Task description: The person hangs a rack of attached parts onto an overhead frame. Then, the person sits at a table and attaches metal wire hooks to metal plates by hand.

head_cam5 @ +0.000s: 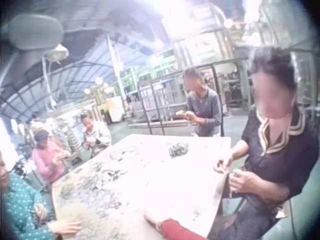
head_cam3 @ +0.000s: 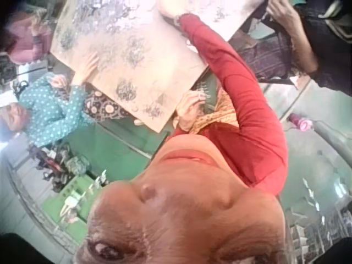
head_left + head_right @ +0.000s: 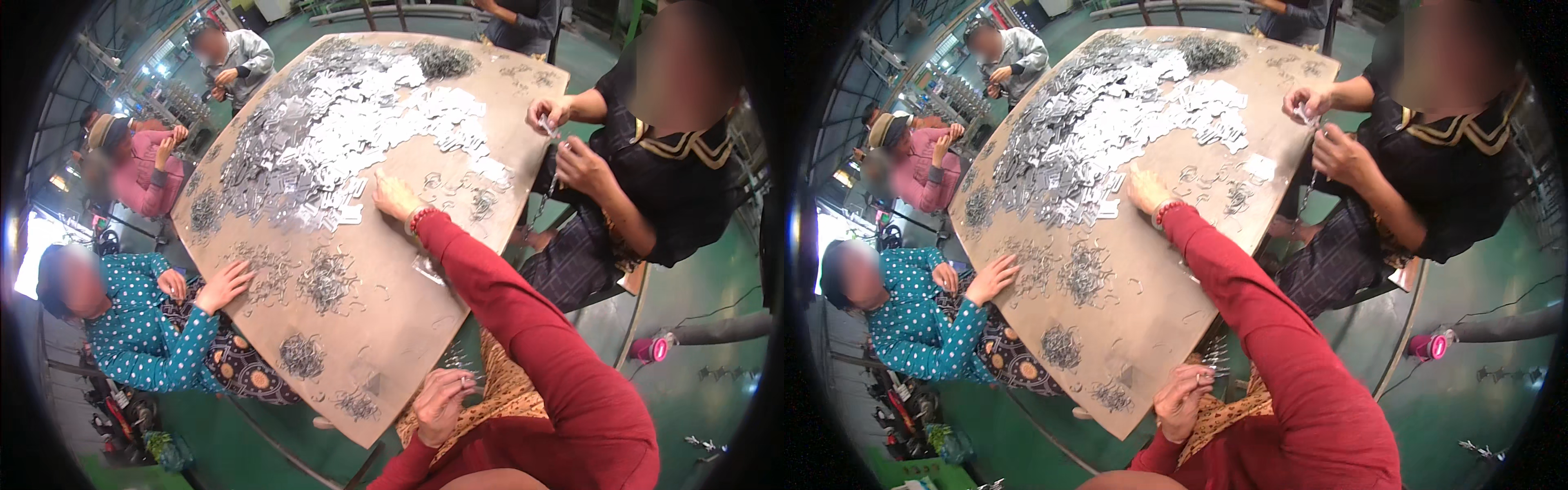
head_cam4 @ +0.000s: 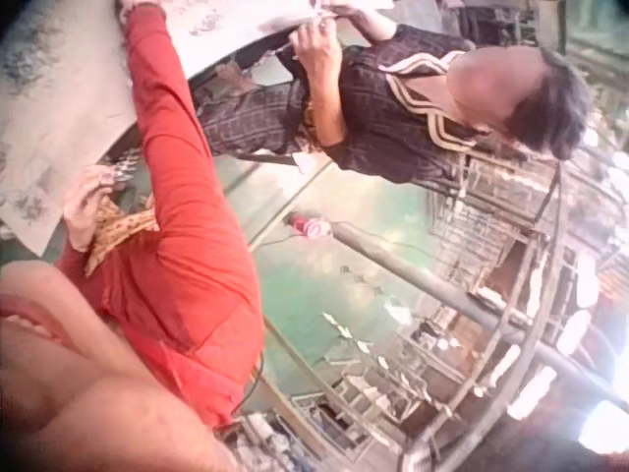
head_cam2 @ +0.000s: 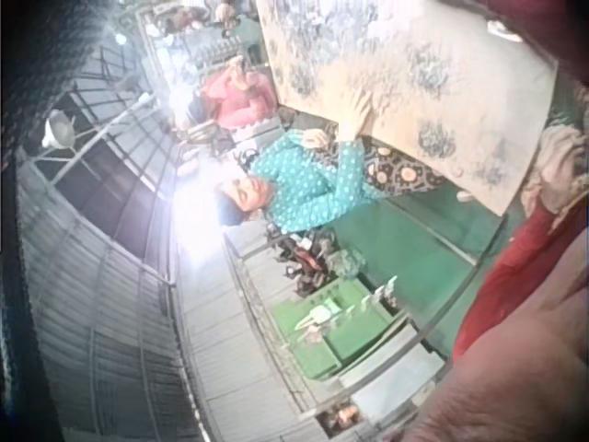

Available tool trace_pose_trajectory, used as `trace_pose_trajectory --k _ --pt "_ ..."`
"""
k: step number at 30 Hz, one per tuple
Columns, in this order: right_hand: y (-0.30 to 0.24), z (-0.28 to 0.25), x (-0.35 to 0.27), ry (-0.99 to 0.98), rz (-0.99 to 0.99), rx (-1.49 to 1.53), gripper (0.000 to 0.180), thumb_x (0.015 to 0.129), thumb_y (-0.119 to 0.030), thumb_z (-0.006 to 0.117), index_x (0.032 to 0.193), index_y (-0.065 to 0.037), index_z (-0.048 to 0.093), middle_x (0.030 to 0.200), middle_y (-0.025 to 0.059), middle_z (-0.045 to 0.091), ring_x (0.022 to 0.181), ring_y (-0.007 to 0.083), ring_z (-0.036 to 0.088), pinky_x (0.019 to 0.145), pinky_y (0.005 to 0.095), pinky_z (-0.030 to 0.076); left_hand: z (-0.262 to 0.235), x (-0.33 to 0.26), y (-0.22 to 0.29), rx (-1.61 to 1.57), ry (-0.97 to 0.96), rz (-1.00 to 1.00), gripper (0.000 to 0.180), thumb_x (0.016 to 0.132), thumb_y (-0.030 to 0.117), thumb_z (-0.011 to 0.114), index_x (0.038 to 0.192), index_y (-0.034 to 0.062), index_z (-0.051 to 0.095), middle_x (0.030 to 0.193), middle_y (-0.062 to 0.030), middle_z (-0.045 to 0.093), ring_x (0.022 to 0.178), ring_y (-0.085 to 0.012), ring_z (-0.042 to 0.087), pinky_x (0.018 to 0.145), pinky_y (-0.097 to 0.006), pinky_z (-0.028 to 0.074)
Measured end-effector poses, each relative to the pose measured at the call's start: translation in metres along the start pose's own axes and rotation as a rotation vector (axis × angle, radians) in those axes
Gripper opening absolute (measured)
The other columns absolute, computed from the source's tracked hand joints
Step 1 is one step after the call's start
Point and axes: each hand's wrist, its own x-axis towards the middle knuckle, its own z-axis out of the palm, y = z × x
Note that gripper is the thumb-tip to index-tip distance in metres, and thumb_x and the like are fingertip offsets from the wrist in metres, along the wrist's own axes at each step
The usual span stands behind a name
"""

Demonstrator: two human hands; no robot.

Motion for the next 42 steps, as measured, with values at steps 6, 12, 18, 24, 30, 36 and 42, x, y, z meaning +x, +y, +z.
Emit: trace_pose_trajectory --k 6,12,18,24,30,36,42 --pt "-0.018 -0.039 -0.093 -0.354 0.238 1.008 0.026 0.082 -0.005 0.055 0.107 0.0 0.05 0.079 0.0068 0.057 0.072 0.0183 0.059 0.065 0.0319 0.052 -0.01 -0.027 -0.011 -0.095 0.122 -0.335 0.019 0.072 -0.009 0.064 0.088 0.0 0.061 0.094 -0.0111 0.063 0.082 -0.0221 0.062 0.073 -0.032 0.05" --pt "-0.044 -0.13 -0.224 -0.3 0.329 1.412 0.025 0.082 -0.002 0.061 0.106 0.001 0.055 0.092 0.0102 0.061 0.077 0.0177 0.062 0.063 0.0289 0.055 -0.012 0.002 0.011 -0.13 0.15 -0.326 0.01 0.083 -0.002 0.058 0.093 -0.0021 0.061 0.086 -0.0074 0.065 0.078 -0.0122 0.061 0.07 -0.025 0.05" --pt "-0.05 -0.145 -0.286 -0.155 0.234 1.32 0.03 0.076 0.004 0.066 0.104 0.007 0.056 0.082 0.0105 0.063 0.062 0.0142 0.061 0.056 0.0225 0.051 0.0 -0.004 -0.019 -0.307 0.152 -0.239 0.01 0.085 0.003 0.06 0.093 -0.0025 0.06 0.089 -0.0051 0.064 0.082 -0.0089 0.058 0.074 -0.023 0.048" --pt "-0.071 -0.172 -0.303 -0.084 0.192 1.319 0.028 0.076 0.003 0.066 0.102 0.006 0.058 0.074 0.0076 0.061 0.054 0.0102 0.056 0.052 0.0195 0.046 0.006 -0.007 -0.007 -0.262 0.174 -0.261 0.011 0.08 0.003 0.064 0.089 -0.002 0.061 0.079 -0.0056 0.066 0.073 -0.0092 0.061 0.065 -0.023 0.049" --pt "-0.074 -0.177 -0.307 -0.026 0.284 1.294 0.027 0.076 0.004 0.065 0.101 0.007 0.057 0.073 0.0076 0.06 0.052 0.0111 0.055 0.047 0.0209 0.044 0.007 -0.003 0.013 -0.216 0.146 -0.204 0.008 0.082 0.004 0.062 0.087 -0.0015 0.062 0.08 -0.0069 0.066 0.073 -0.0103 0.062 0.065 -0.024 0.05" --pt "-0.081 -0.177 -0.306 -0.078 0.309 1.403 0.025 0.075 0.005 0.065 0.099 0.006 0.057 0.072 0.0063 0.059 0.051 0.011 0.055 0.046 0.0199 0.044 -0.001 -0.006 0.019 -0.136 0.149 -0.221 0.009 0.081 0.006 0.063 0.086 -0.0013 0.061 0.079 -0.0075 0.065 0.073 -0.0117 0.062 0.064 -0.025 0.049" --pt "-0.078 -0.182 -0.306 -0.053 0.217 1.274 0.023 0.076 0.004 0.065 0.099 0.005 0.06 0.07 0.0057 0.06 0.053 0.0092 0.054 0.049 0.0194 0.042 0.003 0.0 0.014 -0.08 0.101 -0.189 0.01 0.081 0.007 0.063 0.085 -0.0014 0.061 0.079 -0.0072 0.065 0.072 -0.0129 0.062 0.064 -0.025 0.049"
